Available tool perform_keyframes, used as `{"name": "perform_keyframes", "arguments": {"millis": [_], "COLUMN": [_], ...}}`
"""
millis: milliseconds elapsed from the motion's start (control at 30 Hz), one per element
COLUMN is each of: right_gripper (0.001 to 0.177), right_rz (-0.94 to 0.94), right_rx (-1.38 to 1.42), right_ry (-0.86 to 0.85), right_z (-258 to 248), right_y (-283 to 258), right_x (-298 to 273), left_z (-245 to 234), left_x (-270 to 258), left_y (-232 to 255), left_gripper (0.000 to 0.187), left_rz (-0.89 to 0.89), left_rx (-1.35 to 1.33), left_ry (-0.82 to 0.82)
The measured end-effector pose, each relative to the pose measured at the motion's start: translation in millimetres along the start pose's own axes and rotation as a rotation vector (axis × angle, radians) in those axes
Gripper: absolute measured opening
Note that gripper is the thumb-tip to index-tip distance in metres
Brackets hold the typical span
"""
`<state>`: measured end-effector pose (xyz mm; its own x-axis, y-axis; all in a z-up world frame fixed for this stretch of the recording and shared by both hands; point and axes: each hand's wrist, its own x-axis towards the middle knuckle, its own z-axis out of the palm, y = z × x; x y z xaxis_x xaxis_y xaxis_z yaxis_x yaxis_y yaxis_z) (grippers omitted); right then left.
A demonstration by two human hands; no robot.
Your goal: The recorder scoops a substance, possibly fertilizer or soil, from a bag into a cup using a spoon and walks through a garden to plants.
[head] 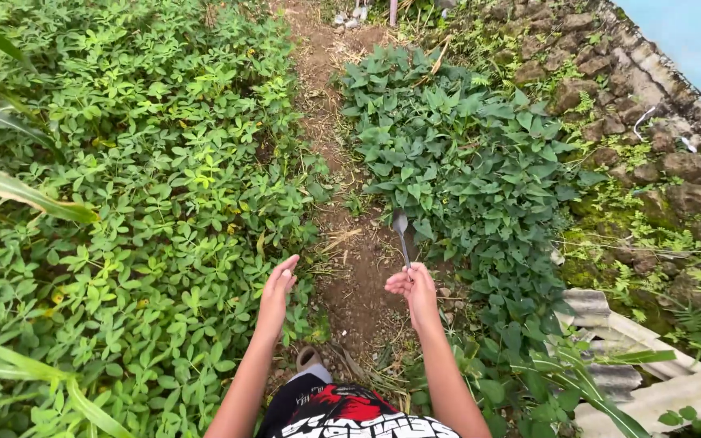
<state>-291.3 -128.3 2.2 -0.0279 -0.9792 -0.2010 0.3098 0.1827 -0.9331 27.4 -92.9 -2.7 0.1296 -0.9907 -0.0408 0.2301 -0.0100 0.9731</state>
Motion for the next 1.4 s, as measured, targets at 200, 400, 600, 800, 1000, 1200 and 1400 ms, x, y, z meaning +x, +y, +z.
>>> {"name": "perform_keyframes", "arguments": {"millis": [200,400,600,800,1000,1200,1400], "right_gripper": [0.014,0.018,0.016,0.017,0.017,0.017,0.016], "right_rz": [-0.076,-0.088,-0.061,-0.121,-0.102,-0.135,-0.084], "right_rx": [0.028,-0.038,0.055,0.086,0.068,-0.001,-0.088], "right_ry": [0.031,0.107,0.175,0.134,0.099,0.068,0.08], "right_z": [26,5,-22,-19,-31,-61,-80], "right_y": [-32,-36,-43,-68,-103,-146,-159], "right_x": [43,67,111,199,297,377,427], "left_z": [8,20,27,31,79,140,172], "left_x": [69,117,155,216,295,367,399], "left_y": [36,28,20,17,19,26,39], "left_gripper": [0.044,0.043,0.044,0.046,0.047,0.047,0.048], "left_rz": [0.021,-0.01,-0.049,-0.033,-0.017,0.012,-0.007], "left_rx": [0.009,0.015,-0.011,0.013,-0.023,-0.043,-0.008], "left_ry": [-0.068,-0.135,-0.142,-0.084,-0.052,-0.036,0.001]}}
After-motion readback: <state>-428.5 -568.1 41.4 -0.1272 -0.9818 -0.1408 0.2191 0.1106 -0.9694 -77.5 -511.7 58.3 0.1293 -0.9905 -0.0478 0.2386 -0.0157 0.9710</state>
